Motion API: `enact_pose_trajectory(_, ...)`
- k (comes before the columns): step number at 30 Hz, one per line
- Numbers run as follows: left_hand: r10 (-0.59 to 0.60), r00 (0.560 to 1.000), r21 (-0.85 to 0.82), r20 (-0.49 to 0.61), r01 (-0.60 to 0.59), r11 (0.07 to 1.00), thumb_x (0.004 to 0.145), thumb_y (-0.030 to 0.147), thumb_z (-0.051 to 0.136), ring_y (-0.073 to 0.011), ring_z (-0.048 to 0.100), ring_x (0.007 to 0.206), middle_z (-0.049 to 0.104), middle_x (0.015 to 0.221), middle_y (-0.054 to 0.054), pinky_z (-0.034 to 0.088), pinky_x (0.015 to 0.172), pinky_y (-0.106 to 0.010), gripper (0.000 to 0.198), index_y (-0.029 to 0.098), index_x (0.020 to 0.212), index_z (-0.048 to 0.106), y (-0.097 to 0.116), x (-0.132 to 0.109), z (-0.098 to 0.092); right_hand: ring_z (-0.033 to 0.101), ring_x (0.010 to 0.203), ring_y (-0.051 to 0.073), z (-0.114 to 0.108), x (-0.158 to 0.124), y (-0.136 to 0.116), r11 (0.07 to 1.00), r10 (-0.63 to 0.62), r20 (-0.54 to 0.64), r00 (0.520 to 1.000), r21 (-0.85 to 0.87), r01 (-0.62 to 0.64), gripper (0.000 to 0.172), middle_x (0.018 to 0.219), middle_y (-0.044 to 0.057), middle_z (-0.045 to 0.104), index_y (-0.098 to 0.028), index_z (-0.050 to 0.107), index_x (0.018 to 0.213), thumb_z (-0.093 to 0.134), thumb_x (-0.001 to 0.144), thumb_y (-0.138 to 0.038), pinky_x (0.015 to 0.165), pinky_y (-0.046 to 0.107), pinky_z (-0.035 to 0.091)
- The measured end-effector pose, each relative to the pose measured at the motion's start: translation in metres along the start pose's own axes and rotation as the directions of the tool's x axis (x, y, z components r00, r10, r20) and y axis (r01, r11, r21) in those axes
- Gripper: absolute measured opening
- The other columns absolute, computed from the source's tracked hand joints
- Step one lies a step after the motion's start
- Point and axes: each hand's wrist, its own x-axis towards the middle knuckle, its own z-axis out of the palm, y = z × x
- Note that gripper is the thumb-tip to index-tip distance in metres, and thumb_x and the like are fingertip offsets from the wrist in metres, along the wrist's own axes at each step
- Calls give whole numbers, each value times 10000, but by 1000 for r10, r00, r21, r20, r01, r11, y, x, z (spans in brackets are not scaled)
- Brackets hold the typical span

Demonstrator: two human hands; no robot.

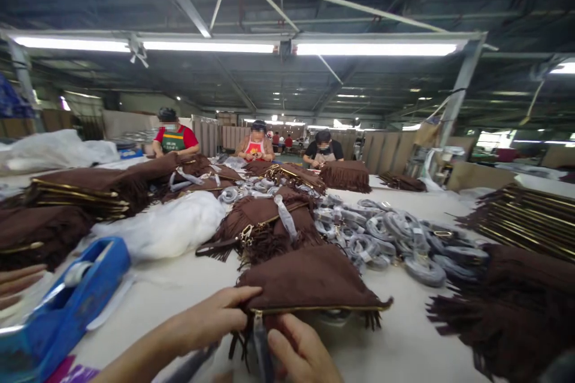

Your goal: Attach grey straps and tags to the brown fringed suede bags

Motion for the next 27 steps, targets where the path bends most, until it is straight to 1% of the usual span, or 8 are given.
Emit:
enact_pose_trajectory(5,201,969,160,-143,-177,971,706,159,463,-239,554,1151,634,1275,-37,410,1025,-337,633,205,1332,547,-6,2,12,646,986,274,15,5,-16,998,-38,-130,991,47,45,400,1045,118,715,-115,654,1095,587,829,-406,891,368,487)
enact_pose_trajectory(8,334,913,411,-233,-219,885,755,106,423,-212,575,1114,650,1215,-64,428,1005,-323,617,222,1354,515,-18,11,20,662,853,233,21,7,-15,998,-15,-137,990,56,23,269,891,79,716,-126,647,932,585,802,-354,766,309,511)
enact_pose_trajectory(11,353,907,650,-230,-126,749,789,76,409,-217,619,966,677,1056,-67,495,856,-320,573,261,1318,529,-27,17,24,621,573,163,22,1,-12,994,106,-66,992,24,-105,184,672,4,652,-177,553,849,513,828,-354,536,240,474)
enact_pose_trajectory(14,354,908,794,-225,-39,606,844,103,445,-225,612,881,668,928,-53,483,774,-327,322,250,1051,641,-25,17,23,598,513,152,12,-8,-14,919,64,-88,994,-384,-93,242,581,-5,620,-213,498,757,384,915,-356,499,218,396)
enact_pose_trajectory(17,383,899,850,-211,-24,526,875,100,450,-216,593,836,655,877,-41,454,739,-324,221,226,885,631,-22,14,11,663,675,186,-18,-16,-15,591,-79,-173,982,-801,-93,278,683,45,688,-220,522,731,360,943,-300,570,232,367)
enact_pose_trajectory(20,411,872,850,-266,12,527,880,77,434,-221,589,853,655,891,-45,437,744,-328,249,218,916,636,-31,11,-14,682,685,215,-68,-28,-5,386,-91,-242,966,-903,-190,272,702,54,707,-236,557,767,349,939,-269,549,260,346)
enact_pose_trajectory(24,408,853,837,-324,57,545,866,59,429,-233,598,900,667,940,-57,423,773,-336,301,221,978,657,-64,5,-46,684,643,262,-136,-53,32,373,-117,-364,924,-878,-298,311,644,60,701,-264,584,756,325,919,-321,519,309,382)
enact_pose_trajectory(27,350,897,835,-269,36,550,852,50,434,-228,622,900,686,951,-51,413,790,-342,325,238,973,670,-88,2,-52,670,555,267,-152,-68,65,450,-70,-338,938,-850,-273,317,560,59,675,-282,595,674,361,879,-341,511,341,443)
